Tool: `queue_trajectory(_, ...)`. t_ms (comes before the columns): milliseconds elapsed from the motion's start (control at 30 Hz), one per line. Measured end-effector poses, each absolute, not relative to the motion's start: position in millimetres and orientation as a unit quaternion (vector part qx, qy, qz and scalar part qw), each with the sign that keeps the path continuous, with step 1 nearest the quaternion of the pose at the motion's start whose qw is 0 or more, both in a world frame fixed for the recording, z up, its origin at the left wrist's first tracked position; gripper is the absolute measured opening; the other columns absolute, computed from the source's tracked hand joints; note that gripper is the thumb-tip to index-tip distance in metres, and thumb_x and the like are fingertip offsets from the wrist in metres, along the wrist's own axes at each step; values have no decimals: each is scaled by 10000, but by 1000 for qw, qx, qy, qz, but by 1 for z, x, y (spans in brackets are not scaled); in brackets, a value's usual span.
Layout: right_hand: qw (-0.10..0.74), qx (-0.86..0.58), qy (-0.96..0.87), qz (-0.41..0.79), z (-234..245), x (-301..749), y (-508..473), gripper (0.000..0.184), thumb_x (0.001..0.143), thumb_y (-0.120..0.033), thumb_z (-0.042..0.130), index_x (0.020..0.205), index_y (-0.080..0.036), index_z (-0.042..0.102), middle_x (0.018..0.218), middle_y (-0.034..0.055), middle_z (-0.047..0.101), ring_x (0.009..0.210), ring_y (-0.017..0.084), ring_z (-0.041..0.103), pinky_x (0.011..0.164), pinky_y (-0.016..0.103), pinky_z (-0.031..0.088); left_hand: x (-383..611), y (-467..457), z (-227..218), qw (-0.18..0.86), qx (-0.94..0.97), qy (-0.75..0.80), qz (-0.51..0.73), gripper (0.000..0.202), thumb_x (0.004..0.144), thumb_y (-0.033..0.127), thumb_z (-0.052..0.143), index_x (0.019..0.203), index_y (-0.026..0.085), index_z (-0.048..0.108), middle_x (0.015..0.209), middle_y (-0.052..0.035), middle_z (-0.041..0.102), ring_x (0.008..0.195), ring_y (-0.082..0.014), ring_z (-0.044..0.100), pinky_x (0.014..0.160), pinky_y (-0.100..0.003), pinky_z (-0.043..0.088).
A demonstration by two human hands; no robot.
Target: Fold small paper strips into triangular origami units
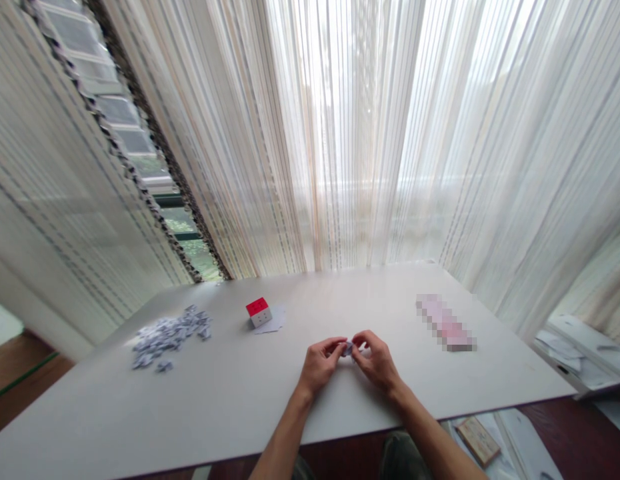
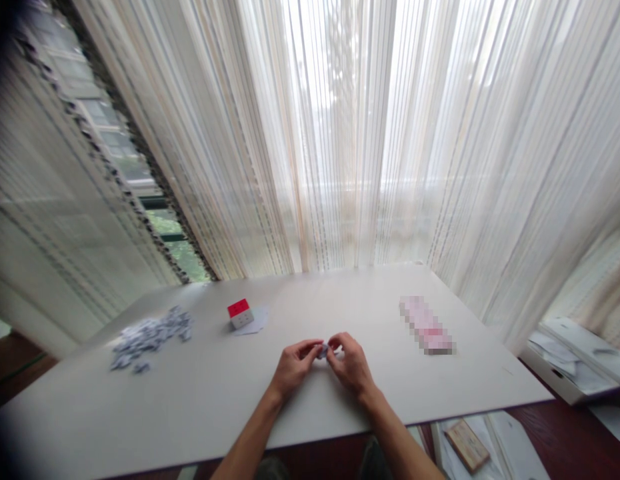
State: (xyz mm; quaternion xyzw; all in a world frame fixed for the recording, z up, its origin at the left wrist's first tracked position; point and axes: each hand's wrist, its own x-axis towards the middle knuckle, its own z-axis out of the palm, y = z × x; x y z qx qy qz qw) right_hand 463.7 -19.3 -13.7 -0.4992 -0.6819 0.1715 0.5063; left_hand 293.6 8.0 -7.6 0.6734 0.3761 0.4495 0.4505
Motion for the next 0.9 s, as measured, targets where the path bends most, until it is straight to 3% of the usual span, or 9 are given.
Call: queue_trajectory(900,533,-464,-678,202,-6,465,-20,136,786,-180,605,895,-215,679,917,61,679,870,202,615,747,318,510,296,3,3,427,684,383,451,298,807,407,643,976,179,730,970,-89,750,886,-236,704,820,-334,562)
